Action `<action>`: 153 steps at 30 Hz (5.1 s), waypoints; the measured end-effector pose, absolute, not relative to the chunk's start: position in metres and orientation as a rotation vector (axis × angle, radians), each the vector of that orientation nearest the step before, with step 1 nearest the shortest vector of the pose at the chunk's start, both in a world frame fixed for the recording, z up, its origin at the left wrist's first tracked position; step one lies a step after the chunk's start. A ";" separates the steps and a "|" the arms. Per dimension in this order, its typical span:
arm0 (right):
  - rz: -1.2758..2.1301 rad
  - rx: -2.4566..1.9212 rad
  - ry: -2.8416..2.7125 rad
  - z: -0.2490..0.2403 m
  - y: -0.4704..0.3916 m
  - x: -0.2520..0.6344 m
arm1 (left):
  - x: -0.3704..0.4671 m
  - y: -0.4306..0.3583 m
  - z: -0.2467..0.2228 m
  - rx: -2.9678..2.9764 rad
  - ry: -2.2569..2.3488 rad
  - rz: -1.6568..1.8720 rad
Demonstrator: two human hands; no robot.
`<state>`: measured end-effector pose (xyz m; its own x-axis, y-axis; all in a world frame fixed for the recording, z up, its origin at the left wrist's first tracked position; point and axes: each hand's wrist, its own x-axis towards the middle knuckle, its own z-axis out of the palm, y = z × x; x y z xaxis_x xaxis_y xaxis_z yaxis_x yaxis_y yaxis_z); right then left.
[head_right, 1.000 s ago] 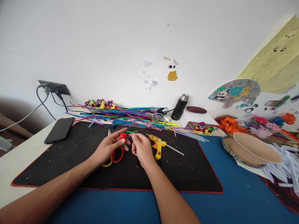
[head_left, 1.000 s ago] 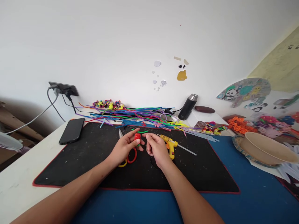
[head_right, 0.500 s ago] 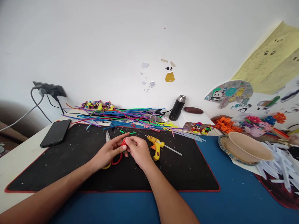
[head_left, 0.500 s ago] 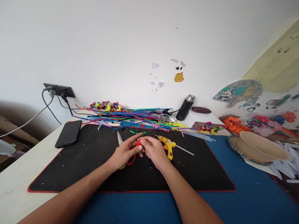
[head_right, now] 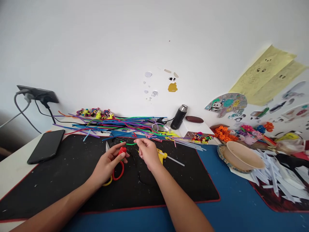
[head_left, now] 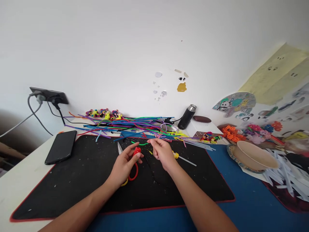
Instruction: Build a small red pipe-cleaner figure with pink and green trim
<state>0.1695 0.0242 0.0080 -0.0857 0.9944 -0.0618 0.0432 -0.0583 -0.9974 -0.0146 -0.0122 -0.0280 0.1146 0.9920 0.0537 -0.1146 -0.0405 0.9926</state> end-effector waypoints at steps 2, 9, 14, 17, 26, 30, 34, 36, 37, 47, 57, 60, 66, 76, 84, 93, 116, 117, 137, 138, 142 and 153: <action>1.151 -1.351 -1.443 0.012 0.043 0.182 | -0.014 -0.013 -0.029 1.195 1.027 1.209; 0.551 -1.751 -1.905 0.019 0.101 0.219 | -0.014 -0.014 -0.025 1.145 1.040 1.178; 0.336 -1.922 -2.214 0.021 0.110 0.217 | -0.014 -0.014 -0.025 1.126 1.056 1.149; 0.255 -2.008 -2.364 0.021 0.112 0.210 | -0.015 -0.014 -0.027 1.120 1.051 1.137; 0.120 -2.080 -2.559 0.020 0.117 0.203 | -0.015 -0.014 -0.024 1.122 1.049 1.119; 0.113 -2.094 -2.511 0.017 0.117 0.201 | -0.015 -0.014 -0.025 1.112 1.045 1.120; 0.170 -2.072 -2.406 0.015 0.116 0.204 | -0.015 -0.014 -0.025 1.107 1.034 1.127; 0.223 -2.040 -2.341 0.016 0.115 0.205 | -0.014 -0.014 -0.025 1.108 1.028 1.125; 0.257 -2.021 -2.304 0.017 0.114 0.205 | -0.014 -0.014 -0.026 1.108 1.026 1.125; 0.933 -1.770 -1.920 0.019 0.102 0.192 | -0.014 -0.013 -0.025 1.113 1.006 1.139; 1.490 -1.435 -1.407 0.028 0.063 0.170 | -0.016 -0.011 -0.025 1.046 0.964 1.191; 1.584 -1.380 -1.346 0.029 0.049 0.165 | -0.017 -0.011 -0.023 1.073 0.933 1.170; 1.639 -1.286 -1.263 0.016 0.027 0.150 | -0.016 -0.011 -0.020 1.108 0.942 1.192; 1.577 -1.115 -1.203 -0.008 0.007 0.138 | -0.015 -0.009 -0.027 1.125 1.053 1.206; 1.429 -1.087 -1.323 -0.021 0.013 0.143 | -0.012 -0.012 -0.033 1.313 1.272 1.120; 1.583 -1.004 -1.209 -0.021 0.004 0.159 | -0.010 -0.020 -0.030 1.672 1.505 1.109; 1.787 -0.959 -1.244 -0.007 -0.001 0.160 | -0.031 -0.010 -0.026 2.676 1.588 1.207; 1.783 -0.968 -1.239 -0.007 0.000 0.161 | -0.031 -0.010 -0.026 2.505 1.635 1.210; 1.591 -1.058 -1.466 -0.012 0.001 0.163 | -0.028 -0.002 -0.009 1.288 1.049 0.988; 1.589 -1.054 -1.468 -0.012 0.001 0.163 | -0.027 -0.002 -0.008 1.260 1.044 0.999; 1.601 -1.049 -1.459 -0.015 0.001 0.162 | -0.023 -0.003 -0.008 1.191 1.035 1.026; 1.504 -1.074 -1.518 -0.015 0.001 0.162 | -0.025 -0.001 -0.014 1.163 1.069 1.121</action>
<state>0.1615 0.0007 -0.0148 -0.3823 0.9223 -0.0561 0.0650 -0.0338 -0.9973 -0.0255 -0.0009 -0.0138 0.1314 0.9904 -0.0434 -0.0900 0.0556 0.9944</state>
